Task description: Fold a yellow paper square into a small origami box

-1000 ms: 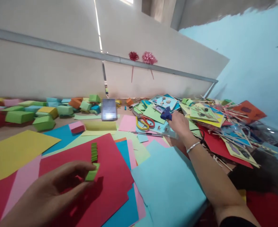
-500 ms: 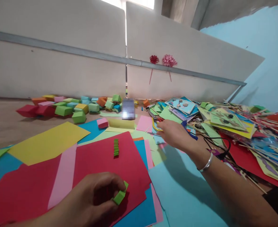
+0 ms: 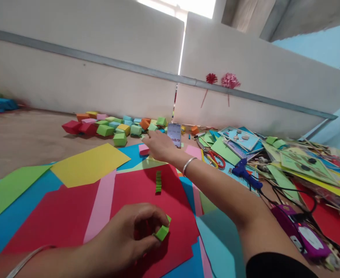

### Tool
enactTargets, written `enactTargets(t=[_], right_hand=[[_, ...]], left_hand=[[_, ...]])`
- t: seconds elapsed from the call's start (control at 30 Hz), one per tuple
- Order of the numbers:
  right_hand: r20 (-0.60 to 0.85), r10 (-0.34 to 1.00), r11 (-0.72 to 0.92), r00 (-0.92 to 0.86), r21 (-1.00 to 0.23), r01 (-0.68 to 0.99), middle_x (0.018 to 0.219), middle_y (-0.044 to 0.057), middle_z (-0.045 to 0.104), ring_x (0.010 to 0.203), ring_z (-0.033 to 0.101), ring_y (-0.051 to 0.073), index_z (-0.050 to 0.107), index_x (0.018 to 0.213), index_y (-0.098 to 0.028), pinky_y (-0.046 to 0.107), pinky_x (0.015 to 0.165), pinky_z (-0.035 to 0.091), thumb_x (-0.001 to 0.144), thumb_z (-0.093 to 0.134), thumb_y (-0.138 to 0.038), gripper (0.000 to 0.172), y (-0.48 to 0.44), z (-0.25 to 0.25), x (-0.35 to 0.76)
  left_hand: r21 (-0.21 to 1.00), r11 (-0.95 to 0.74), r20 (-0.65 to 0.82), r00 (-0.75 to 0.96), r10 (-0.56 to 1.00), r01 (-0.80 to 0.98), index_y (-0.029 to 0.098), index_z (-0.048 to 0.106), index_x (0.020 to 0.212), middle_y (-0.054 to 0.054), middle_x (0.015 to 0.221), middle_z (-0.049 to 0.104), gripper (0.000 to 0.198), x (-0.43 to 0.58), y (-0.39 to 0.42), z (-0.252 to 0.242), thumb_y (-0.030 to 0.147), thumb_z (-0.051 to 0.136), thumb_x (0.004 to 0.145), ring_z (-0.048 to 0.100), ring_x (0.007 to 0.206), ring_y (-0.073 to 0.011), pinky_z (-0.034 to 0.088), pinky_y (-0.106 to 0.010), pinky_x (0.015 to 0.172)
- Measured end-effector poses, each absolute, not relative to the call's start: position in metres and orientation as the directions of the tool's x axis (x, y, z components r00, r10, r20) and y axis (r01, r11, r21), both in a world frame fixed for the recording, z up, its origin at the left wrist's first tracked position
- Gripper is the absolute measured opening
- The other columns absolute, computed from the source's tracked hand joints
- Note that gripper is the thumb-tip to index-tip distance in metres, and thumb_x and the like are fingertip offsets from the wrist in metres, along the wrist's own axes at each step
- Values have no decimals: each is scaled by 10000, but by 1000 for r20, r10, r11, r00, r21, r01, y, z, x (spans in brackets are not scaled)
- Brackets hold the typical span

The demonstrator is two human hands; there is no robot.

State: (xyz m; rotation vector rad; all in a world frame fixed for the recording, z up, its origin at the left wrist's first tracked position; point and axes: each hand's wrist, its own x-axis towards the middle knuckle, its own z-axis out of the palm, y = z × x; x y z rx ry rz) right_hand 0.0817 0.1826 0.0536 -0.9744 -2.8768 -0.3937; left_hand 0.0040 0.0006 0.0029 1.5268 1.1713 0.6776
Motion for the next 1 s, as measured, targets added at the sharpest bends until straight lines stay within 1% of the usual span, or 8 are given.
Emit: enactTargets(t=[0.2,0.27,0.37,0.43,0.5,0.6,0.7,1.0], right_hand=[[217,583,767,-783,171,618,1016,156,691,990,585,245,707,905,-101,336,768,385,923,490,-65,221,202,44,61],[303,617,746,-727,71,663,995,136,703,918,607,214,702,928,-101,317,741,399,910,454,-53,253,195,52,79],[470,712,702,-522,-485,521,852,52,705,797,619,158,700,872,-134,268,708,432,818,514,-65,206,167,61,124],[343,819,517,-460,-789,332,741,13,675,675,601,134,692,815,-149,248,623,444,775,610,-157,91,138,61,157],[165,869,295,-467,-930,221,718,-3,672,640,597,120,690,774,-158,234,595,458,669,727,-172,113,106,56,184],[-14,883,88,-470,-977,196,693,0,675,602,587,106,716,752,-158,229,582,472,657,759,-184,107,66,43,203],[-57,911,30,-409,-978,205,711,12,684,627,597,115,726,733,-160,222,571,469,659,755,-192,85,47,30,202],[135,958,204,-255,-942,267,667,-9,616,615,560,122,630,715,-176,223,551,448,659,683,-166,78,37,15,188]], left_hand=[[942,-57,-52,312,949,331,159,700,878,2,727,657,237,0,9,-1,87,587,683,563,625,-128,435,-243,577],[939,-100,3,282,960,330,164,695,893,-5,731,654,215,-3,13,-2,129,587,710,564,618,-134,441,-253,575],[939,-126,53,229,972,319,172,690,932,-16,752,659,230,-5,19,-3,180,583,729,572,610,-142,455,-264,566],[943,-126,65,203,977,308,174,686,930,-23,770,666,239,-6,21,-3,189,587,713,585,612,-148,463,-268,557],[947,-119,63,191,980,298,174,682,900,-27,769,668,226,-5,23,-3,188,587,696,606,624,-158,470,-269,549],[950,-110,58,181,982,294,177,680,870,-21,740,664,211,-4,24,-2,185,590,680,635,644,-170,475,-265,541],[939,-130,74,181,981,319,176,687,851,-16,718,657,186,-4,23,-2,204,611,683,639,647,-174,476,-263,539],[831,-386,318,228,920,401,172,680,867,-3,695,656,166,-5,20,-6,151,546,770,578,602,-138,444,-249,561]])
